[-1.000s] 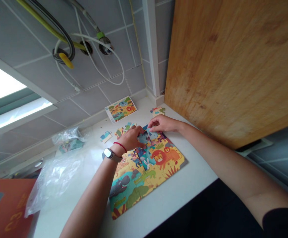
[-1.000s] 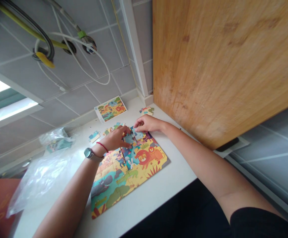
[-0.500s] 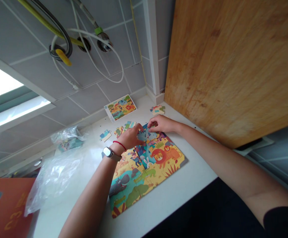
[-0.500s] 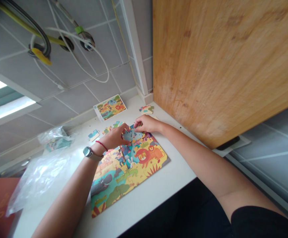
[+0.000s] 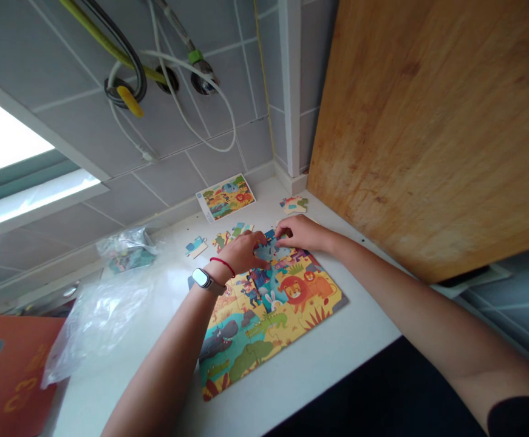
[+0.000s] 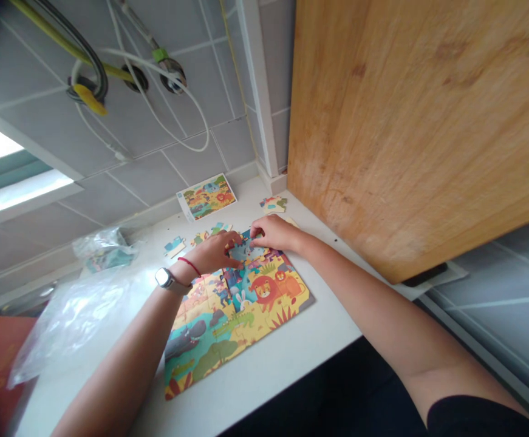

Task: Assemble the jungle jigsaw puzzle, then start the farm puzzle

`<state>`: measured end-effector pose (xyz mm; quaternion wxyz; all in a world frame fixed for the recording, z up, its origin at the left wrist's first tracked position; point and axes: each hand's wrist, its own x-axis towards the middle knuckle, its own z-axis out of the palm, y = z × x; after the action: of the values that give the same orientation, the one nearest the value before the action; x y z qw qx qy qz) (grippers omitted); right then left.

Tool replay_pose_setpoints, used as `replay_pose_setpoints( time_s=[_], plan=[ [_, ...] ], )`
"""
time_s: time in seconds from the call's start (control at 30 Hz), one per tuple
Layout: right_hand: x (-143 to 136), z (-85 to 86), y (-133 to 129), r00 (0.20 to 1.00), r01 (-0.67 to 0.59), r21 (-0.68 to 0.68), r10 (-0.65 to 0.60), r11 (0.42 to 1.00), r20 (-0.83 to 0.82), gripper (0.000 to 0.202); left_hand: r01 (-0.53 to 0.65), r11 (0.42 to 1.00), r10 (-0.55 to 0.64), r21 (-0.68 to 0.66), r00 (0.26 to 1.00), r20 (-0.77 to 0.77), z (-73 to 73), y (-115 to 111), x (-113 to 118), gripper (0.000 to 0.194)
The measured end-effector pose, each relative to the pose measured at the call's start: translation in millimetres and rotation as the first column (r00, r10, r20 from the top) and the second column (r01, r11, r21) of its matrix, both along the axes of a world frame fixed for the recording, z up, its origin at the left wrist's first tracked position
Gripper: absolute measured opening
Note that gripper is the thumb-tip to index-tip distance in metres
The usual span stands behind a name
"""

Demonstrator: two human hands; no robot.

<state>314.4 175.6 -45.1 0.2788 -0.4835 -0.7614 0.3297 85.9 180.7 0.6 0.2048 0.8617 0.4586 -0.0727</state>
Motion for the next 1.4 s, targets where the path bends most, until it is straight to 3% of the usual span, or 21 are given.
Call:
replay_pose_setpoints(
  time_s=[0.13, 0.23, 0.43, 0.63, 0.73, 1.0, 1.4],
  plan=[
    [-0.9, 0.5, -2.2, 0.994, -0.055, 0.152, 0.04, 0.987, 0.101, 0.013, -0.012, 1.0, 0.012, 0.008, 1.0, -0.009, -1.0, -0.5, 0.1, 0.062],
    [-1.9, -1.5, -3.2, 0.989, -0.09, 0.166, 0.068, 0.982, 0.134, 0.016, 0.009, 0.999, -0.009, 0.039, 1.0, 0.007, -2.4, 0.6, -0.4, 0.06],
    [-3.7, -1.8, -5.0, 0.988, -0.116, 0.137, 0.1, 0.984, 0.121, 0.008, -0.019, 1.0, 0.018, 0.01, 0.995, 0.102, -3.7, 9.1, -6.1, 0.024],
    [-2.7, 3.8, -6.6, 0.978, -0.168, 0.063, 0.158, 0.984, 0.133, 0.023, 0.021, 0.996, -0.032, 0.089, 0.992, 0.125, -0.7, 8.6, -10.2, 0.055],
    [-3.3, 5.0, -7.6, 0.978, -0.156, 0.051, 0.147, 0.986, 0.151, 0.024, 0.041, 0.992, -0.055, 0.117, 0.992, 0.114, -2.9, 8.7, -10.7, 0.055],
    [-10.0, 6.6, -12.9, 0.974, -0.125, 0.048, 0.113, 0.991, 0.196, 0.025, -0.052, 0.992, 0.035, 0.114, 0.988, 0.148, -12.3, 13.5, -14.6, 0.067],
    [-13.6, 6.0, -14.7, 0.984, -0.065, 0.012, 0.062, 0.998, 0.17, 0.022, -0.12, 0.982, 0.107, 0.147, 0.99, 0.09, -7.9, 8.8, -16.0, 0.074]
  ],
)
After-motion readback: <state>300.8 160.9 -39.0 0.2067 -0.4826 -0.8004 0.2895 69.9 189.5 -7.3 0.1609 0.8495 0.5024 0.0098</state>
